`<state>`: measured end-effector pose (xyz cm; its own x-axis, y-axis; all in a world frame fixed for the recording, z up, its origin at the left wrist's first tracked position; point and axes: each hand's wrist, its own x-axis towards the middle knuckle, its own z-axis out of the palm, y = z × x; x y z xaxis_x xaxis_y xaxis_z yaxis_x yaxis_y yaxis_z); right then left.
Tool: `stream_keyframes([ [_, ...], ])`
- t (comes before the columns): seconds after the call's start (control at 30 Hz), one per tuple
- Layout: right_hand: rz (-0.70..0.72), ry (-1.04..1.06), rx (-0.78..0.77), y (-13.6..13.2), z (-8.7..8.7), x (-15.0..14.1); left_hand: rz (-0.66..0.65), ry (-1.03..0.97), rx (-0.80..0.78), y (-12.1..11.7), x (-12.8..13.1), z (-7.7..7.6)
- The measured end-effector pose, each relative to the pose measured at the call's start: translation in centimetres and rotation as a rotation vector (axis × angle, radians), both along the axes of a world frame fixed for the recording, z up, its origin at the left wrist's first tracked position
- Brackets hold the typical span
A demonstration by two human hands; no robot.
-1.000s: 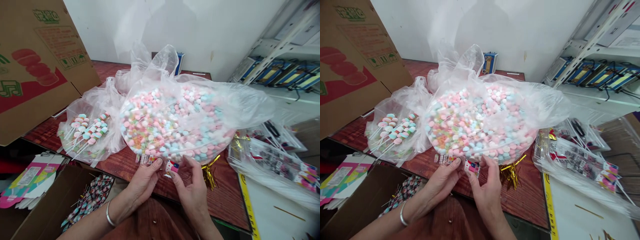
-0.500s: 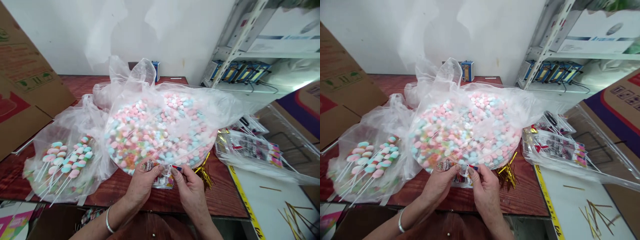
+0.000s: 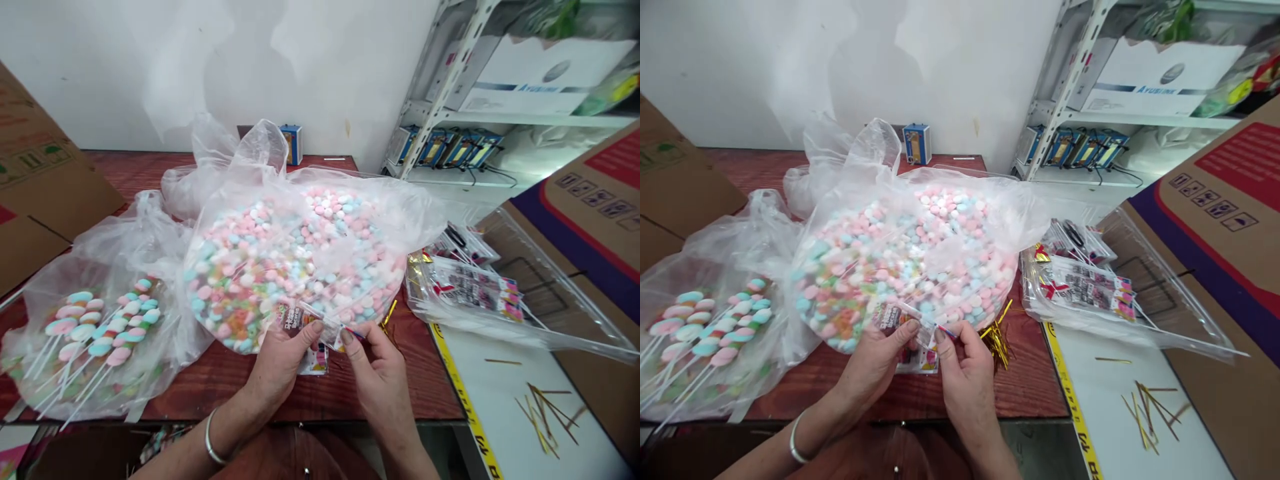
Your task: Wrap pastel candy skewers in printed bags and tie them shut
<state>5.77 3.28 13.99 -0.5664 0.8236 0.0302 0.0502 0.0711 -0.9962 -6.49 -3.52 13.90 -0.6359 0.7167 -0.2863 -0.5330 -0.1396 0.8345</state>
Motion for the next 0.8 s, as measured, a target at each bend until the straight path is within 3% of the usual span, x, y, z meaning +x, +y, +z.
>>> stream_keyframes([
  [0.17,0.040,-0.106,0.243,0.7,-0.3,1.6,0.102,-0.186,0.089,-0.1,2.1,0.0],
  [0.3,0.072,-0.018,0.236,0.8,-0.3,2.1,0.206,-0.435,0.203,-0.9,2.5,-0.3],
  [0.43,0.039,0.091,0.489,0.0,0.5,1.9,0.317,-0.565,0.248,-2.3,1.7,-0.4],
  [0.6,0.134,0.142,0.705,-2.1,0.7,0.3,0.325,-0.538,0.265,-3.7,0.7,0.1],
  [0.8,0.139,0.086,0.677,-3.9,-0.5,-1.3,0.247,-0.330,0.305,-5.1,0.4,0.0],
])
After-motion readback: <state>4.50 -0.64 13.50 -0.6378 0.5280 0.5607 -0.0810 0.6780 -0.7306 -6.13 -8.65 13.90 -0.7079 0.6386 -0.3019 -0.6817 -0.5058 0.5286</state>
